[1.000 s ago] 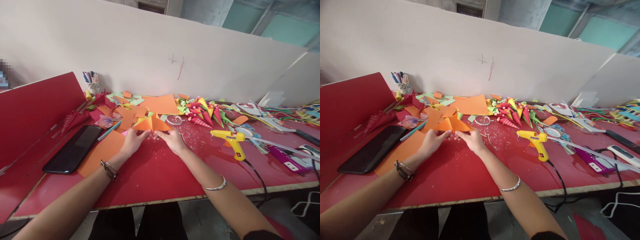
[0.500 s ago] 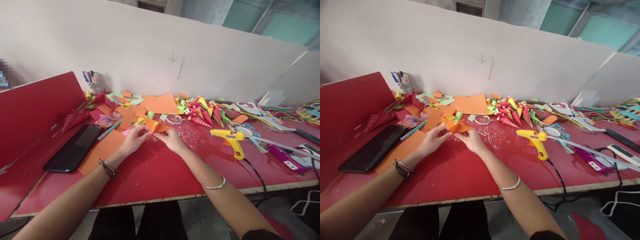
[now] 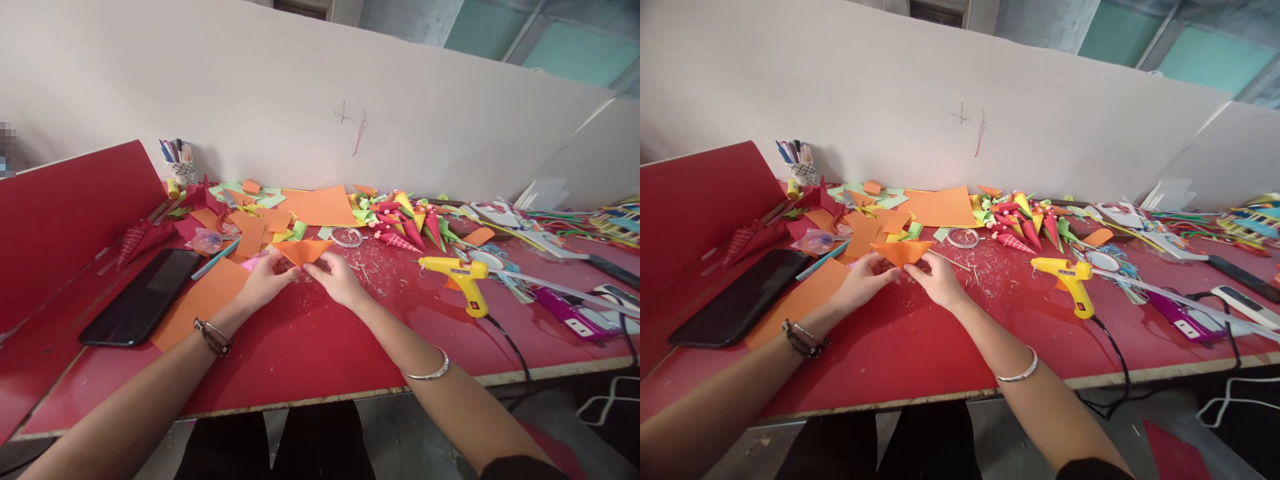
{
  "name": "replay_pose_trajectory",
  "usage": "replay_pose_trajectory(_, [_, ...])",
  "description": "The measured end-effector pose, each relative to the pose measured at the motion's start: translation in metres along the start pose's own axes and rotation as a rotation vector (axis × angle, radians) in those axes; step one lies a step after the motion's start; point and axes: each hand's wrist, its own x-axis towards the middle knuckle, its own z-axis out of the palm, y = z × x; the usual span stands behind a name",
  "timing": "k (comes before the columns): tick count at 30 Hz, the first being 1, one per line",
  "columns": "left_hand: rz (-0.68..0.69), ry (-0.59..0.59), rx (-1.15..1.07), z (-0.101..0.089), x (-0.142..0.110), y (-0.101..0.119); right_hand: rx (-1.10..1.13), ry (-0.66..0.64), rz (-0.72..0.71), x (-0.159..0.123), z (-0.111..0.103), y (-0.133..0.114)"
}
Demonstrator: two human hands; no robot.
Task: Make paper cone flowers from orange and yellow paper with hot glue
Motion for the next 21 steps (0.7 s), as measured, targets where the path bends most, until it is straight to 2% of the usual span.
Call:
replay_pose_trajectory(4, [-0.029,-0.01,0.099,-0.0009,-0.0013,0.0029,-0.031,0.014,-0.026,-0.0003,-0.0007,0.002])
replay_pose_trajectory(12, [0.005,0.073,0.155,0.0007,0.0007,0.0005,0.016,-0.06,0.023,-0.0015,0.0033,0.0012])
replay_pose_trajectory(15, [0.018,0.125,0.138,0.0015,0.0005,0.0,0.097,-0.036,0.039,-0.0016,0.0032,-0.0013])
replay_pose_trajectory(21, [-0.017,0.111,0.097,0.0047,-0.0008,0.0056,0.214,0.041,-0.013,-0.0003,0.0022,-0.004])
